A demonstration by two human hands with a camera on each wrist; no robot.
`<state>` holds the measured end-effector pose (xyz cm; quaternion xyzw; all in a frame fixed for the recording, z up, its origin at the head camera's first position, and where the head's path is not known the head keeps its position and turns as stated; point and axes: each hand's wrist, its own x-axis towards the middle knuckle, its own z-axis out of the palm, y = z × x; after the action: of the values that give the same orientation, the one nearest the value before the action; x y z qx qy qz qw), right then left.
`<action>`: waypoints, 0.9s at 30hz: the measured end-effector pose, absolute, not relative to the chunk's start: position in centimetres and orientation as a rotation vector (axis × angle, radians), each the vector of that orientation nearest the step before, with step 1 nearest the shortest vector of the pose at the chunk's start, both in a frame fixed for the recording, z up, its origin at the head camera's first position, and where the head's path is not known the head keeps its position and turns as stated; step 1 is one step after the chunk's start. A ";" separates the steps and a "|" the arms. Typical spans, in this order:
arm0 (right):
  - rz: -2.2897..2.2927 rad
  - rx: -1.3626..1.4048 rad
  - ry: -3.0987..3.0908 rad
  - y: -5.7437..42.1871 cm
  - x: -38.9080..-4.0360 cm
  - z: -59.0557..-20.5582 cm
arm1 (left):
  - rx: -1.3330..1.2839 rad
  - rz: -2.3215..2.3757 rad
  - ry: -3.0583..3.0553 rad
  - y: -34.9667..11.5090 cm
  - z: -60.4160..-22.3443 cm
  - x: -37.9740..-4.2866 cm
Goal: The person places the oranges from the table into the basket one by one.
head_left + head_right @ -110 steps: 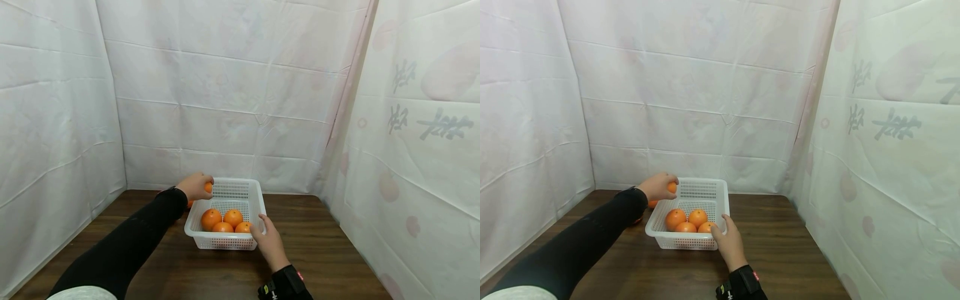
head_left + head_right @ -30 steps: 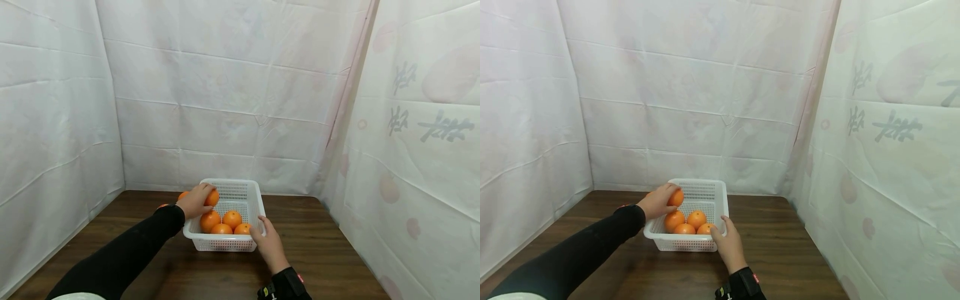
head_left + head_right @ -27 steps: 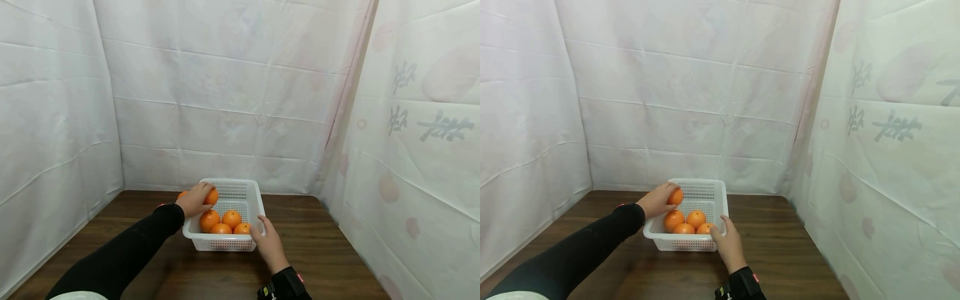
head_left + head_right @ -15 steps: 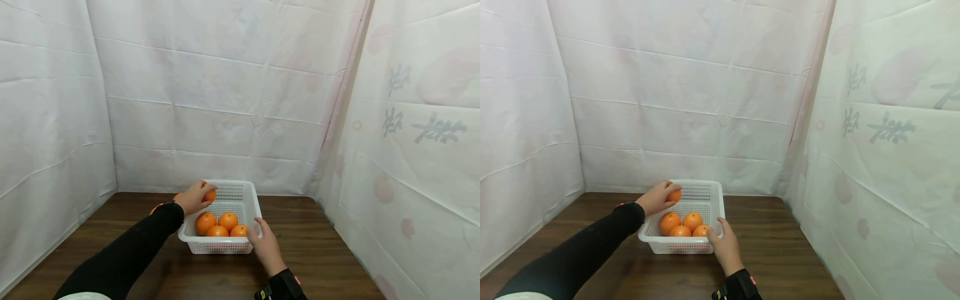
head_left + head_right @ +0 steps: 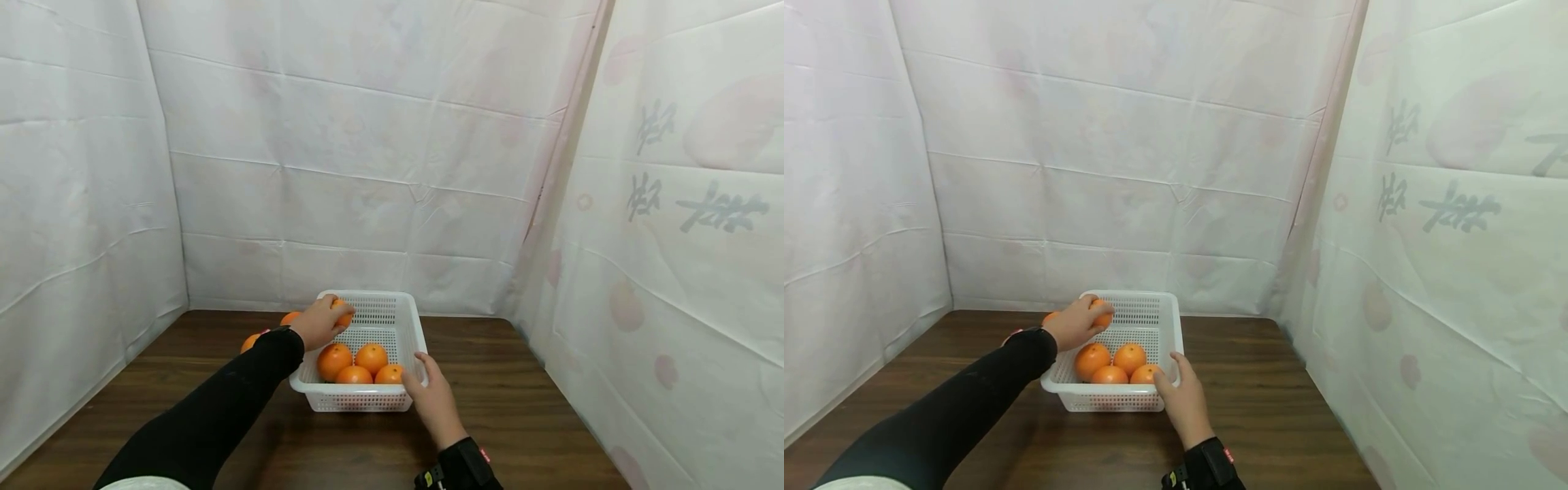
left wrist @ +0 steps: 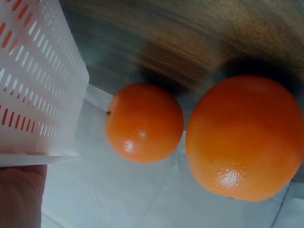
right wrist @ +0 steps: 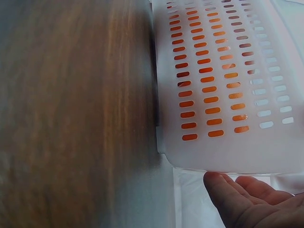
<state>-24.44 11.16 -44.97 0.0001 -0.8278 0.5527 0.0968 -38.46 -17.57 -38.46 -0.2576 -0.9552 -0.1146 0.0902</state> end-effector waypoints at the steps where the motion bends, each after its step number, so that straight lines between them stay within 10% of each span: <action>1: 1.633 -0.001 -2.452 11.2 -24.4 -45.0 | -0.751 -0.338 -2.855 -17.5 -38.5 -38.5; 27: 1.660 0.021 -2.442 11.2 -24.0 -44.8 | -0.719 -0.167 -2.882 -17.4 -39.9 -40.0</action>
<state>-23.99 11.20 -44.77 0.0071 -0.8233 0.5597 0.0941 -40.00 -17.42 -39.89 -0.2409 -0.9654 -0.0558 0.0831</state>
